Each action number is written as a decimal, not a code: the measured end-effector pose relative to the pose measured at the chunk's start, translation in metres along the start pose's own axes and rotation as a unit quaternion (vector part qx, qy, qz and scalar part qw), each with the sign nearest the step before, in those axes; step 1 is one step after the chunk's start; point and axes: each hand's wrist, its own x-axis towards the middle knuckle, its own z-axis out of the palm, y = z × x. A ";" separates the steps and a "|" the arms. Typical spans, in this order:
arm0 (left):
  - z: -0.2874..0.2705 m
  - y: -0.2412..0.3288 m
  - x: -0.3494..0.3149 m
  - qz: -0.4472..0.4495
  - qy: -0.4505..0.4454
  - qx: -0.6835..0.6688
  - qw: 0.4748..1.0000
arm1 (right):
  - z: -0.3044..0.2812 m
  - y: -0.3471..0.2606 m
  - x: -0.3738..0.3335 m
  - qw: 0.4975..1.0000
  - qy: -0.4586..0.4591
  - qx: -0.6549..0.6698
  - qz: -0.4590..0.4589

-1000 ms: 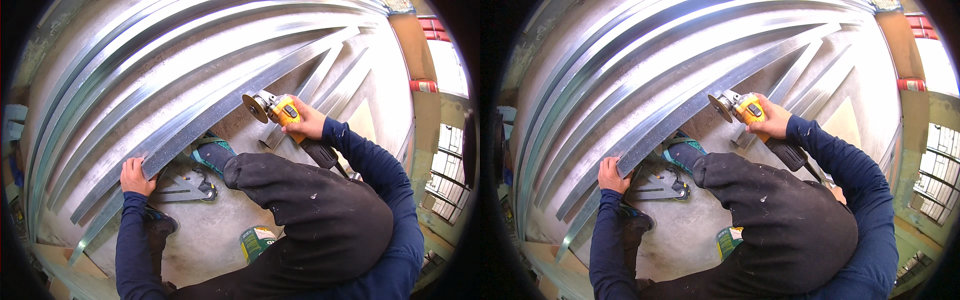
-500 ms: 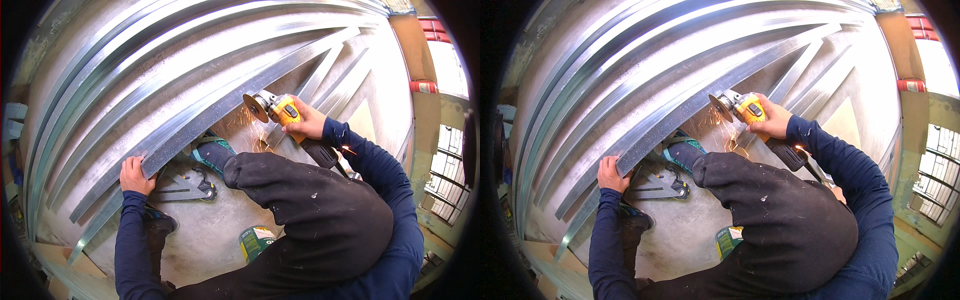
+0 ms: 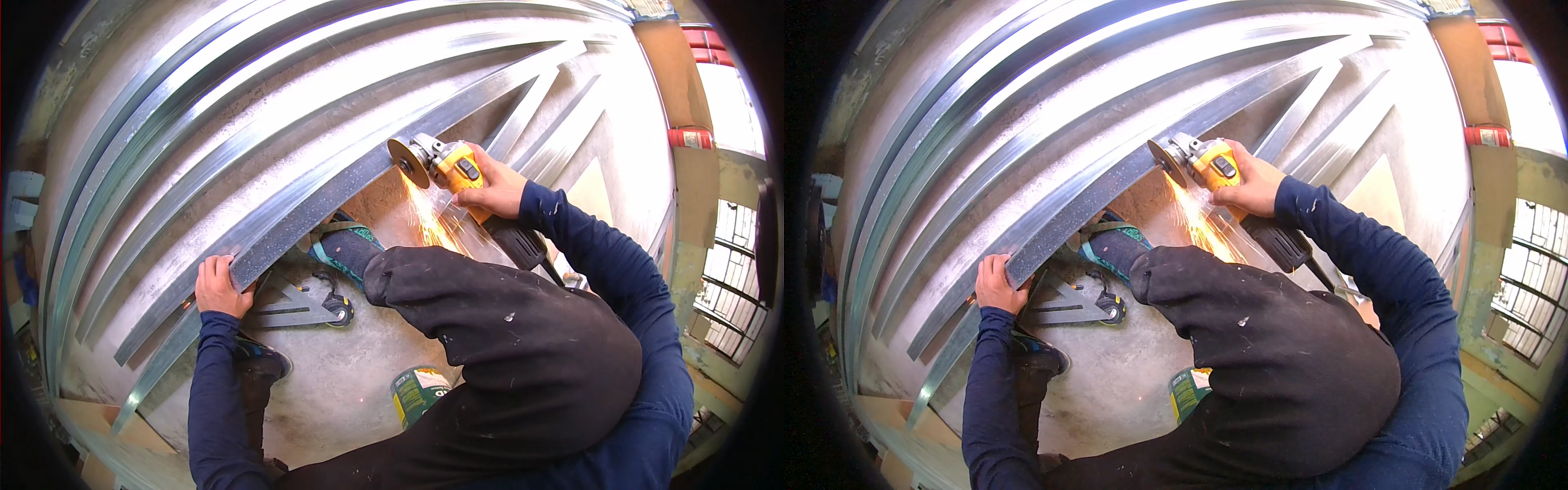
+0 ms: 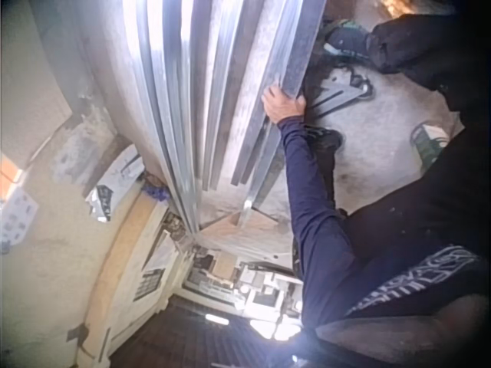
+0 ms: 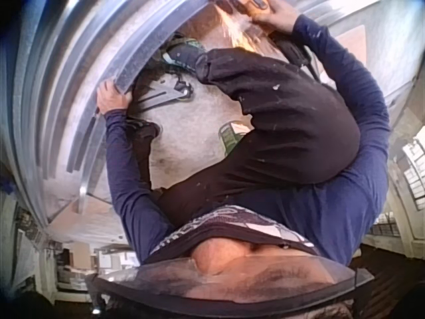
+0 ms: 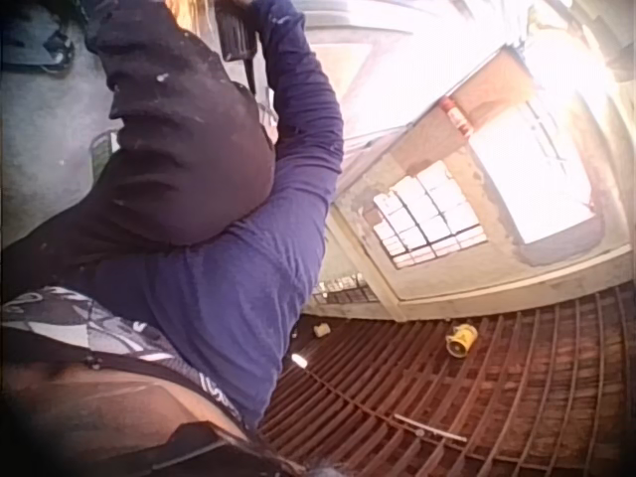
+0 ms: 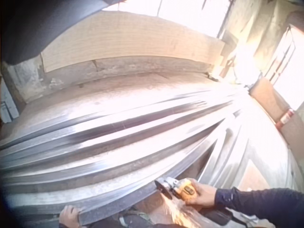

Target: Cutting metal studs with an angle grinder and positioning them on a wall frame.

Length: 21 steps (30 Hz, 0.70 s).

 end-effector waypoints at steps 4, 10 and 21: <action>0.000 -0.001 -0.001 -0.003 0.001 0.000 1.000 | -0.004 -0.008 0.000 1.000 -0.012 0.012 0.000; 0.000 -0.002 -0.001 -0.003 0.006 0.001 1.000 | -0.011 -0.014 -0.001 0.999 -0.026 0.016 0.023; 0.000 -0.002 0.000 0.001 0.004 0.001 1.000 | -0.009 -0.009 0.001 0.999 -0.036 -0.002 0.036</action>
